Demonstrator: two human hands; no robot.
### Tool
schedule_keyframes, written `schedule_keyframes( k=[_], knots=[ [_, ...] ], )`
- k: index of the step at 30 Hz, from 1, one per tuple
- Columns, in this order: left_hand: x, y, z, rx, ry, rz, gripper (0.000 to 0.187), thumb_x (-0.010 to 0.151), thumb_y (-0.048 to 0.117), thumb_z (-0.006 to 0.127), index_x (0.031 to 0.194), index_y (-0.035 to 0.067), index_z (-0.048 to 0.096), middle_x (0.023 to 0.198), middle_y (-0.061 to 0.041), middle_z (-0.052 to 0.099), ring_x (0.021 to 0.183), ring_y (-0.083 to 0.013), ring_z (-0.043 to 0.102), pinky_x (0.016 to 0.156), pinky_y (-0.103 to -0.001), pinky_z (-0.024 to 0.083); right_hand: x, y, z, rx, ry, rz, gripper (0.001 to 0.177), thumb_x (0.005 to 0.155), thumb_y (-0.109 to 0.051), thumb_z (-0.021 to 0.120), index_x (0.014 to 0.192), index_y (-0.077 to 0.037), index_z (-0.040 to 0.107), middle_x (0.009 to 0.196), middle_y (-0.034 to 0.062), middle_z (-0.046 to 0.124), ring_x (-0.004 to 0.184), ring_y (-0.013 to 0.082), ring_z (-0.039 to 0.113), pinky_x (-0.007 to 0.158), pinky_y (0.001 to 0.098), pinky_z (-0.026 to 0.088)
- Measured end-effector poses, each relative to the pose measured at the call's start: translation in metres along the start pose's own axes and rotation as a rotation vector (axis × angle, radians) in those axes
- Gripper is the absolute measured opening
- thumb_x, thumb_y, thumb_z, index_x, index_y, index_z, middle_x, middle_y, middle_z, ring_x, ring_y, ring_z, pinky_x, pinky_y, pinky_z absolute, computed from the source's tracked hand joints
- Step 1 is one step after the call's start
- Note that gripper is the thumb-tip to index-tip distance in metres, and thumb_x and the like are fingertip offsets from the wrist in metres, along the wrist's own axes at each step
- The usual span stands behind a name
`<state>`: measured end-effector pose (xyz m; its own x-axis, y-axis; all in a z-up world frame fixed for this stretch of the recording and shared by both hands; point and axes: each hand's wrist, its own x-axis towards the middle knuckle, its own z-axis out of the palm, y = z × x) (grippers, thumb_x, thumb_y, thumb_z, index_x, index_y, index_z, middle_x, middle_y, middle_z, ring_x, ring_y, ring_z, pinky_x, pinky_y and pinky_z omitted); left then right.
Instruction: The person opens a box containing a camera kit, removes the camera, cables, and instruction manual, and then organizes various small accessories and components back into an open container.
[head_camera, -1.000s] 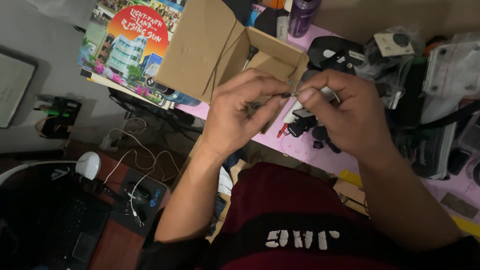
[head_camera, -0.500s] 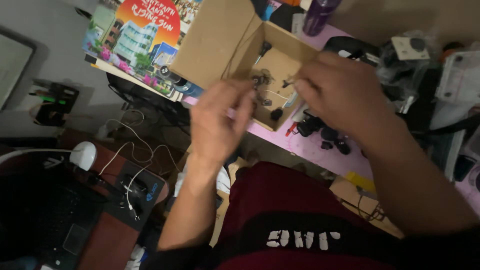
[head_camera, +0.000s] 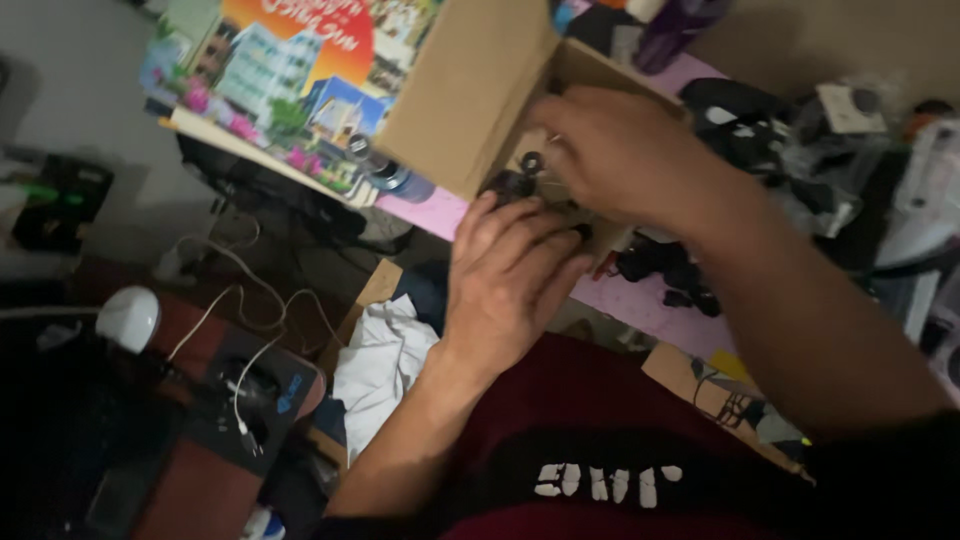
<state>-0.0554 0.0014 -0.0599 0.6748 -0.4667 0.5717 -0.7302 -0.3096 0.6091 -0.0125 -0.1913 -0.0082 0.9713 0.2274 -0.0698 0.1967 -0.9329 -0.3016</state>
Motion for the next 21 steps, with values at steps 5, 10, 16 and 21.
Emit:
schedule_keyframes(
  k=[5,10,16,21],
  knots=[
    [0.015,0.011,-0.006,0.001,-0.033,0.004,0.02,0.088,0.016,0.085,0.1,0.007,0.072,0.114,-0.007,0.071,0.12,-0.0283,0.065,0.112,-0.05,0.045,-0.046,0.01,-0.018,-0.003,0.443,-0.187,0.036,0.097,-0.021,0.069,0.125,0.001,0.066,0.115,0.02,0.068,0.104,0.0367,0.068,0.087,0.0448,0.054],
    [0.042,0.043,0.005,-0.029,-0.056,0.072,0.022,0.091,0.014,0.084,0.109,0.006,0.074,0.116,-0.009,0.07,0.114,-0.0302,0.065,0.1,-0.042,0.049,-0.152,0.045,-0.046,0.21,0.606,0.086,0.032,0.109,-0.025,0.072,0.13,-0.001,0.066,0.113,0.0134,0.07,0.102,0.0227,0.072,0.089,0.0352,0.057],
    [0.073,0.093,0.054,-0.119,-0.164,0.249,0.026,0.091,0.013,0.083,0.113,0.005,0.073,0.119,-0.01,0.068,0.114,-0.032,0.064,0.099,-0.043,0.05,-0.267,0.073,-0.047,0.399,0.842,0.385,0.024,0.107,-0.011,0.072,0.128,-0.001,0.065,0.116,0.009,0.07,0.11,0.016,0.07,0.099,0.0308,0.058],
    [0.094,0.118,0.101,-0.056,-0.247,0.323,0.028,0.09,0.01,0.08,0.116,0.005,0.074,0.12,-0.01,0.067,0.11,-0.0332,0.062,0.098,-0.044,0.051,-0.312,0.085,-0.024,0.463,0.856,0.45,0.03,0.103,-0.012,0.077,0.13,-0.001,0.067,0.112,0.0083,0.072,0.106,0.0142,0.072,0.094,0.0297,0.058]
  ],
)
